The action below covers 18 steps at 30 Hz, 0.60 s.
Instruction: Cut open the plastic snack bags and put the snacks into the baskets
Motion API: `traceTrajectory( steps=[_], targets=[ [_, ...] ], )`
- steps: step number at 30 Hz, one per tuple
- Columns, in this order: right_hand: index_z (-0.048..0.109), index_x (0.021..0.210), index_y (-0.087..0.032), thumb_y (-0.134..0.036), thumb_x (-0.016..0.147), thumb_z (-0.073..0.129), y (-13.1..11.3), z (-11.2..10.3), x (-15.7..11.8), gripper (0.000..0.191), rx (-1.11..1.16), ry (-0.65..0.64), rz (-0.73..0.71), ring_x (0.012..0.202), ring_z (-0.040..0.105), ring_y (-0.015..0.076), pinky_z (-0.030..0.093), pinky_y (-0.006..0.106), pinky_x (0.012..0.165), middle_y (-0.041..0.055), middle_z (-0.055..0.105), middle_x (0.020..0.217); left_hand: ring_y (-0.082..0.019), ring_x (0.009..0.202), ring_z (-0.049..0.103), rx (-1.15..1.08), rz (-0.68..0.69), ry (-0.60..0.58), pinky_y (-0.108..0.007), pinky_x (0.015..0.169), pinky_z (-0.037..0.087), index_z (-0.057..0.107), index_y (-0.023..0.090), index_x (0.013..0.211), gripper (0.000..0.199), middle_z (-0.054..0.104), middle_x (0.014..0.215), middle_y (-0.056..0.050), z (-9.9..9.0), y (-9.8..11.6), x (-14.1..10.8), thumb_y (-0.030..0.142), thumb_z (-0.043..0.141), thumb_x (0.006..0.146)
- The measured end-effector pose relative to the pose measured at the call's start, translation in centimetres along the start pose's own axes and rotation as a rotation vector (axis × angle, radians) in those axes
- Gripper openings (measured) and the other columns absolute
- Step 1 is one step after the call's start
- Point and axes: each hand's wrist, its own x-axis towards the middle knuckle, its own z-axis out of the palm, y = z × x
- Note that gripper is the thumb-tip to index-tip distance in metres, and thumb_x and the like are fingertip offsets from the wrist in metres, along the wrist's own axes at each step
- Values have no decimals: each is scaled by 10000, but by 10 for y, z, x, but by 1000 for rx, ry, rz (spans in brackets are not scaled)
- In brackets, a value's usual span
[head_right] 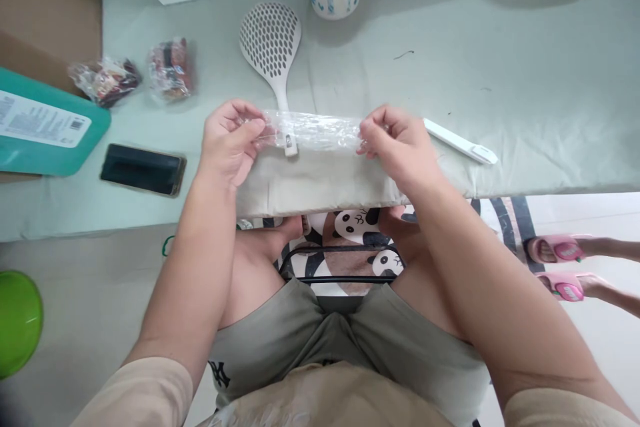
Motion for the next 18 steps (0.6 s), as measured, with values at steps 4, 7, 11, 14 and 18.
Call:
traceTrajectory(
  steps=[4,7,11,14,18],
  targets=[
    [617,1058,-274,-231,752,821,4,0,1,370,-34,39,47,629,585,146,520,323,623,-46,611,729,-99,629,692,39,4,61,-186,566,549,644,252,936,373,694,809,39,-1,-5,3,54,811,667],
    [587,911,-259,-260,797,784,4,0,3,227,9,27,99,653,610,151,525,322,616,-25,620,730,-77,620,682,41,-10,57,-167,577,563,630,222,808,243,683,769,37,-2,-2,2,40,758,710],
    [538,906,-287,-346,829,762,-1,2,4,244,166,28,148,607,616,146,501,295,550,-43,611,683,-68,592,681,47,-89,14,-148,504,538,634,234,758,192,749,839,32,-2,4,-1,90,761,753],
    [572,889,-286,-420,834,761,-6,1,3,238,231,-18,118,607,624,151,510,299,555,-37,601,661,-64,606,689,-13,-100,17,-130,518,540,647,221,700,174,773,864,13,-2,7,-1,103,764,752],
    [617,754,-245,-471,860,689,-7,2,3,260,310,-44,114,652,659,184,530,332,586,20,620,670,-79,649,687,-71,-40,27,-159,593,579,646,198,643,232,764,830,-36,-4,5,1,257,740,847]
  ],
)
